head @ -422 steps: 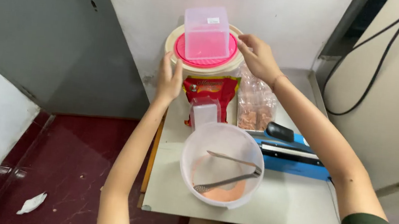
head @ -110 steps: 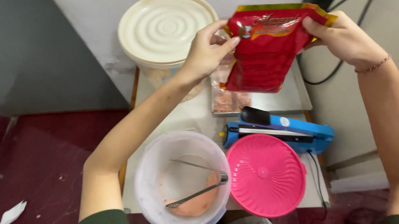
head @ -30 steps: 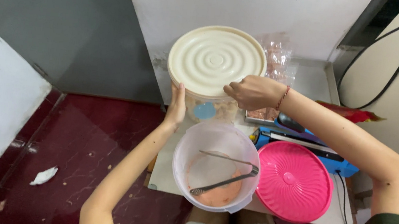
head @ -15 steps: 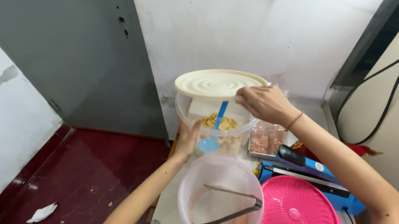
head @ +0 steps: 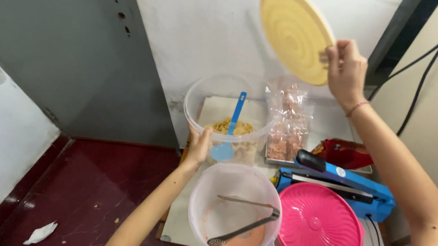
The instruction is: The person is scooping chips from a large plastic bin into a smaller bowl using a blue plastic scoop, then replaces the lid on the bin.
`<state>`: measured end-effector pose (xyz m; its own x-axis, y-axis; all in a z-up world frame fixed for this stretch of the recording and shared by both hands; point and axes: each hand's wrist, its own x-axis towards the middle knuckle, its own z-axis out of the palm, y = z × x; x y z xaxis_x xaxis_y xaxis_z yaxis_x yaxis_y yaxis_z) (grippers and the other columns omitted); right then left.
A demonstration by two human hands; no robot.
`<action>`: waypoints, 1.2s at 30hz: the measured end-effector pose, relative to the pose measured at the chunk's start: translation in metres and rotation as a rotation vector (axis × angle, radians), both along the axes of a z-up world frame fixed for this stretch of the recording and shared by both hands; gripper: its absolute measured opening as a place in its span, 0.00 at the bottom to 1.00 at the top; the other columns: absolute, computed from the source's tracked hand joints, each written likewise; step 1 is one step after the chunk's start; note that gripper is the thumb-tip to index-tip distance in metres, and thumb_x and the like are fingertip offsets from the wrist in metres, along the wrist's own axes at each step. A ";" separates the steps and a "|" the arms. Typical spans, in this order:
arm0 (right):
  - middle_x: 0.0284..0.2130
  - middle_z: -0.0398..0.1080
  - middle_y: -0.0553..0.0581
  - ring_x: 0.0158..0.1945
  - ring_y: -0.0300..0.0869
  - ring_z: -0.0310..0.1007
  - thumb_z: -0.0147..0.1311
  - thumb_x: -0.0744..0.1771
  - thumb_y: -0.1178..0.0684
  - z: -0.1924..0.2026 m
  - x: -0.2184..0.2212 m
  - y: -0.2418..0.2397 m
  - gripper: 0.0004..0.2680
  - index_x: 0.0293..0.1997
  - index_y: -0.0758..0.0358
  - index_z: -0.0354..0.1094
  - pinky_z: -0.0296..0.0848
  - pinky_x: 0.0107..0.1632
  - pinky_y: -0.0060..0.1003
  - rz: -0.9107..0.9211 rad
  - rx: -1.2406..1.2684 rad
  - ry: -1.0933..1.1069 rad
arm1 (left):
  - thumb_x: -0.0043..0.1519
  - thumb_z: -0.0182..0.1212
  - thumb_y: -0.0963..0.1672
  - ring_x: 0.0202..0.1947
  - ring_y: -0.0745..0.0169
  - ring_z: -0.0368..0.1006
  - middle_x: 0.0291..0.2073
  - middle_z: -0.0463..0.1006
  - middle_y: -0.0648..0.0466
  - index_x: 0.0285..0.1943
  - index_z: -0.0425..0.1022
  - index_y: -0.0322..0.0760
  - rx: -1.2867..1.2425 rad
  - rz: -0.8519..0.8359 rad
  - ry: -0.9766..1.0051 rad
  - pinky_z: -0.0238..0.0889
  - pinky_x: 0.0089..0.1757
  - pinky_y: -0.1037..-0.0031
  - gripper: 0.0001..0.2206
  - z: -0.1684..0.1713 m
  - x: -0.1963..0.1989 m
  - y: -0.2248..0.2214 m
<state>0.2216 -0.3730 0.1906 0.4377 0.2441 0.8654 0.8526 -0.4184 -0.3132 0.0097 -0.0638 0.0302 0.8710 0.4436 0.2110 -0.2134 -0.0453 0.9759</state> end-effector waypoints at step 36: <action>0.47 0.73 0.79 0.47 0.62 0.77 0.56 0.68 0.53 -0.066 0.057 -0.027 0.17 0.58 0.82 0.66 0.80 0.39 0.49 -0.129 -0.343 0.974 | 0.70 0.48 0.54 0.76 0.32 0.22 0.76 0.27 0.30 0.78 0.27 0.31 0.048 0.130 0.079 0.18 0.70 0.48 0.39 0.006 -0.017 -0.022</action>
